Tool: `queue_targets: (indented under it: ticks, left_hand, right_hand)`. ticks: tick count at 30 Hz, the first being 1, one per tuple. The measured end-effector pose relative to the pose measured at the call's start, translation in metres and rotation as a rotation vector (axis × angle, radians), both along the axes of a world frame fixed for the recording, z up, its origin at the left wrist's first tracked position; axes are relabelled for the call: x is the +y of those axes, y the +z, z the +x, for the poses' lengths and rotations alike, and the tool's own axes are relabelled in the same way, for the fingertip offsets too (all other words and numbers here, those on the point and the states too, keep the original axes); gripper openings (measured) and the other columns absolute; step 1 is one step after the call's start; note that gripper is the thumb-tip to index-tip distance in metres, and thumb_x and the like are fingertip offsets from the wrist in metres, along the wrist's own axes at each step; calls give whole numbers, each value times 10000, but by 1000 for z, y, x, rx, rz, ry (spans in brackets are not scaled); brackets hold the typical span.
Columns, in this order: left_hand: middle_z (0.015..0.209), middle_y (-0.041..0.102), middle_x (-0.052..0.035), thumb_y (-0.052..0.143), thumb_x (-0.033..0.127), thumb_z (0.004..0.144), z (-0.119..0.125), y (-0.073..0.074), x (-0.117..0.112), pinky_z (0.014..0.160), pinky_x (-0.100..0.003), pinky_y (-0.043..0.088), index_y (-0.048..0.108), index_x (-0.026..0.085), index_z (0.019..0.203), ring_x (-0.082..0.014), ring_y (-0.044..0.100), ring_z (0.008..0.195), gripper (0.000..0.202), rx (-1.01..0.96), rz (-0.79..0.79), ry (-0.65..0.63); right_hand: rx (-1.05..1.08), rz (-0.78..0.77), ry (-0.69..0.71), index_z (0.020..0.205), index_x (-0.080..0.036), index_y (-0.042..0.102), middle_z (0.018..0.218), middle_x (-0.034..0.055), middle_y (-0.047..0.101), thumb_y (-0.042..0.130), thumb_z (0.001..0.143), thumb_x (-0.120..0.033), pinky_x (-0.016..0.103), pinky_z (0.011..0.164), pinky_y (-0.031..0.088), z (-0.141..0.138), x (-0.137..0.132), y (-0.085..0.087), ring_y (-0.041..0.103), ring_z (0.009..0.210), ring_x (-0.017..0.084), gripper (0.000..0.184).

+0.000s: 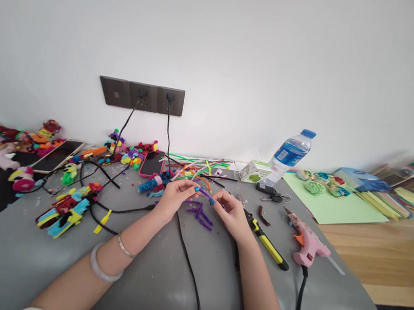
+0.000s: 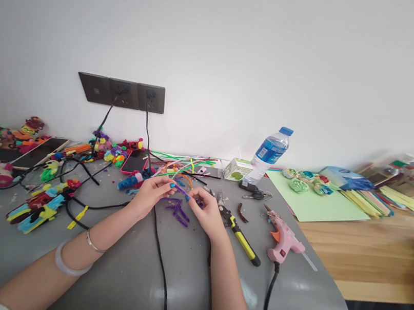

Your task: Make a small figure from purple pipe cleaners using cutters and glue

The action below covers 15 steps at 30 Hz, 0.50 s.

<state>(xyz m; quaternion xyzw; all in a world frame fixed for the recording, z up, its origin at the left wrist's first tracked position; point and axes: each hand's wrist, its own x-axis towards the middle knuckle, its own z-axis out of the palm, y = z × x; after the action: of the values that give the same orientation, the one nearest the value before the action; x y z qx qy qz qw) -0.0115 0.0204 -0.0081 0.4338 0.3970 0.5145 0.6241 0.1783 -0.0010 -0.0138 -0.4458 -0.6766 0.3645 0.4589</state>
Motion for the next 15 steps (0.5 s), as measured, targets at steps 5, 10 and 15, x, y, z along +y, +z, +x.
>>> queue_targets:
  ticks: [5,10,15]
  left_hand:
    - [735,719,-37,848,392,619,1,-1,0,643,-235,498,741,146,828,-129,655,680,340,-32,-19,-14]
    - [714,707,-30,867,389,591,1,2,-1,645,-230,486,743,144,816,-121,643,674,355,-66,-50,-21]
    - [695,701,-24,885,392,558,1,5,-3,649,-223,475,749,141,797,-115,636,674,372,-97,-73,-18]
  right_hand:
    - [10,-45,23,793,-202,605,707,9,575,608,853,-414,279,591,390,0,0,0,505,631,151,220]
    - [19,-81,36,804,-192,607,715,6,564,607,846,-400,269,589,371,0,1,0,485,627,138,212]
    - [32,-96,44,825,-184,626,705,0,553,627,835,-385,265,594,373,0,1,-1,482,631,136,201]
